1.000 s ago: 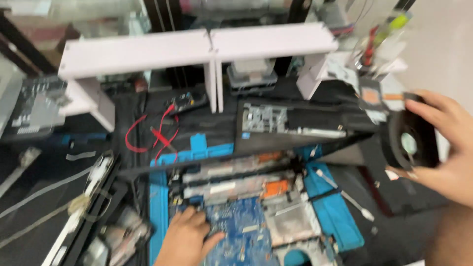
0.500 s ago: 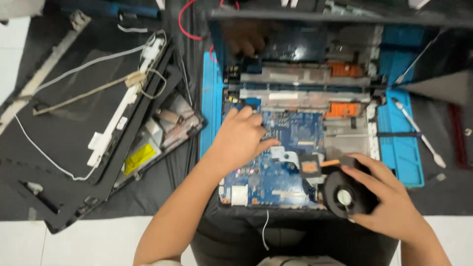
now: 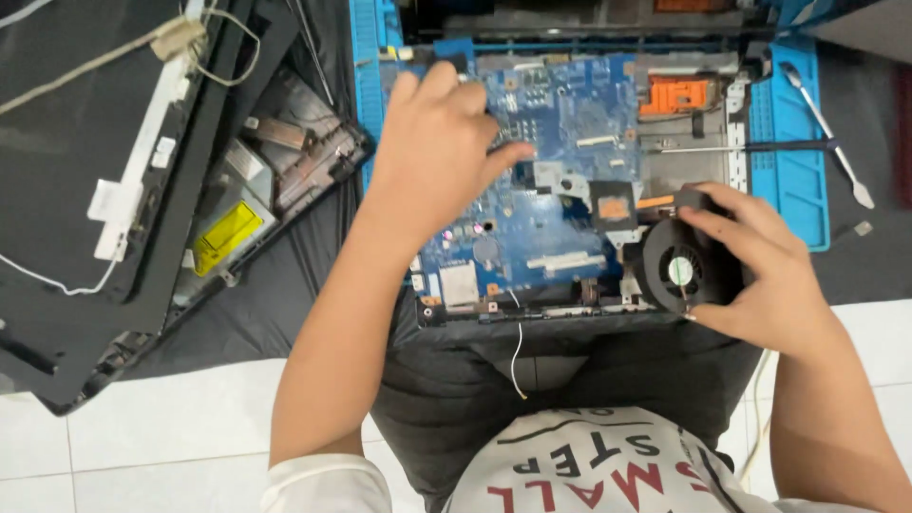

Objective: The person works on a disassembled laptop resting on their lap. They lift the motherboard out of the chassis, disconnect a small board and cable connectors by hand, unscrew components with a screwdriver, and detach the cooling fan and heatsink assembly from the motherboard.

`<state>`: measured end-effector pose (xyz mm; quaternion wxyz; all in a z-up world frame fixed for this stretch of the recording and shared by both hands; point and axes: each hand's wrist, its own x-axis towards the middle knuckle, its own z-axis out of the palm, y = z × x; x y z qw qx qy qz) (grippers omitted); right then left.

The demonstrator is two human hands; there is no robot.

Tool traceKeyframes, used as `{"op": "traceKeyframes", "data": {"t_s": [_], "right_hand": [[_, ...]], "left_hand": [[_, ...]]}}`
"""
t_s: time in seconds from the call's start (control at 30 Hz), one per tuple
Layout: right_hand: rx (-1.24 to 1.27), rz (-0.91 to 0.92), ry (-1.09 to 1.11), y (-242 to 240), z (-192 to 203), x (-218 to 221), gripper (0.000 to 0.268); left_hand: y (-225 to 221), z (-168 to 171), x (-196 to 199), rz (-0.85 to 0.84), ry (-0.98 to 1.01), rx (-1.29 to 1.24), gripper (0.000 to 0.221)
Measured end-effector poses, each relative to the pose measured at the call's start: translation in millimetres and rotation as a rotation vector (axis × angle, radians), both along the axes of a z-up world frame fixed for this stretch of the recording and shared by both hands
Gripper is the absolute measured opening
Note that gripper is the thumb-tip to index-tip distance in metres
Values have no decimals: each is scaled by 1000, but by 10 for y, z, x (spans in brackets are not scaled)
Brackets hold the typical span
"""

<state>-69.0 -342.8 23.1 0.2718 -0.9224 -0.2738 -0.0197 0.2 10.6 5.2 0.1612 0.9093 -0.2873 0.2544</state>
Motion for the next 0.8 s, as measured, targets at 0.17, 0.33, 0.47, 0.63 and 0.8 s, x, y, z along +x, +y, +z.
{"op": "traceKeyframes", "data": {"t_s": [0.17,0.33,0.47,0.63,0.8], "right_hand": [[1,2,-83,73,75,-44,84],[175,-20,-175,-133,-13,-121,72],[307,19,-205,-192,-10,-124,77],[380,1,-240,-296,-20,-229,85],[573,22,-155,-415,-159,-313,83]], "left_hand": [[88,-36,-13,56,-39,7,44],[93,26,-28,29,-68,-36,41],[107,57,-32,74,-92,-2,48],[108,210,-129,10,-29,-44,48],[120,270,-176,-26,28,-93,49]]}}
